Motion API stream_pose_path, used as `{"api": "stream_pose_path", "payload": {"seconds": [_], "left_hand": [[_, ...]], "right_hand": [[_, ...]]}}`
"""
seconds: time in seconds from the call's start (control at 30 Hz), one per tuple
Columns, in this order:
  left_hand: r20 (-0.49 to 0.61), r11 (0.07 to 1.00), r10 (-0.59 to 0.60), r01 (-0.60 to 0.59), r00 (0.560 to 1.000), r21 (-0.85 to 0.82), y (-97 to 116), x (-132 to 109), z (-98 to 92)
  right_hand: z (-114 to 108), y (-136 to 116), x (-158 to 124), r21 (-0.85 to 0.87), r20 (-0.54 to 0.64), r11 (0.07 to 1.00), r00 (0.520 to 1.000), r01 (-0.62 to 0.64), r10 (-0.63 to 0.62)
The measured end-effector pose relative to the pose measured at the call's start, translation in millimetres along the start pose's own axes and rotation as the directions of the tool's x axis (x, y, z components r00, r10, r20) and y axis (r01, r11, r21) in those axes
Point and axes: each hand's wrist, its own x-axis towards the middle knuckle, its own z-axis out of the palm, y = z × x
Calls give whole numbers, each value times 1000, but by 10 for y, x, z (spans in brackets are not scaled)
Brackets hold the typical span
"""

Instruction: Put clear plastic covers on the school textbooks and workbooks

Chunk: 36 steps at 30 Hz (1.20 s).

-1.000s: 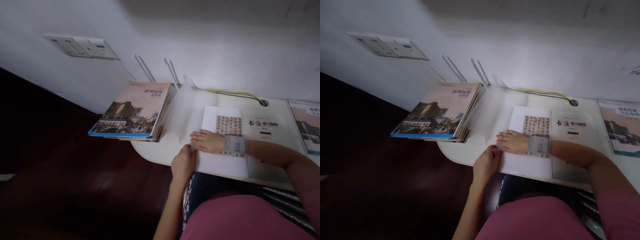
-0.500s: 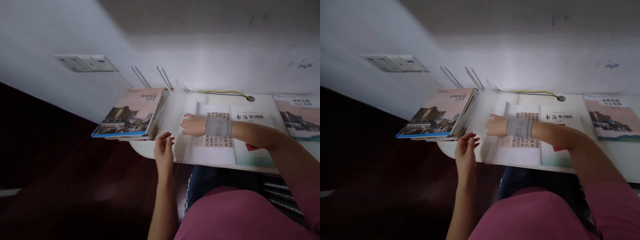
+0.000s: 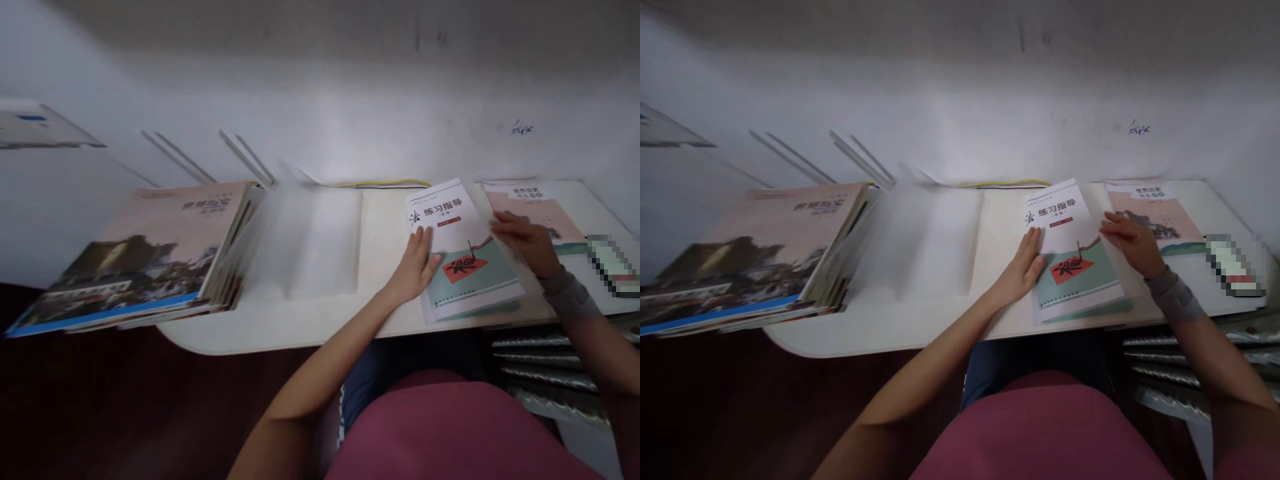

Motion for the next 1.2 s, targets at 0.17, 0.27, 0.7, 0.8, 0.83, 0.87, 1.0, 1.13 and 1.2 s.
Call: {"api": "stream_pose_path", "payload": {"seconds": [0.17,0.27,0.7,0.8,0.83,0.87,1.0,1.13,1.2], "left_hand": [[127,973,-117,89,985,211,146,328,348],[135,949,-111,65,985,308,116,355,431],[93,886,-243,182,966,427,19,568,688],[82,865,-236,171,968,471,-25,575,674],[89,856,-223,152,971,494,-27,583,669],[101,847,-208,128,973,516,-22,593,668],[149,831,-177,66,973,553,0,616,697],[145,830,-162,55,976,555,-31,595,728],[136,828,-166,63,977,558,-47,586,735]], "right_hand": [[-46,490,-382,50,-22,960,961,-275,276],[7,566,-504,104,-26,926,930,-362,366],[176,736,-513,146,7,926,936,-349,352],[205,745,-530,-35,-10,965,965,-261,261],[221,734,-530,-136,2,968,977,-210,212],[241,718,-525,-250,38,958,987,-144,158],[347,675,-399,-556,357,812,933,175,43],[481,796,33,-642,479,711,875,287,79],[556,898,355,-669,462,696,880,261,114]]}}
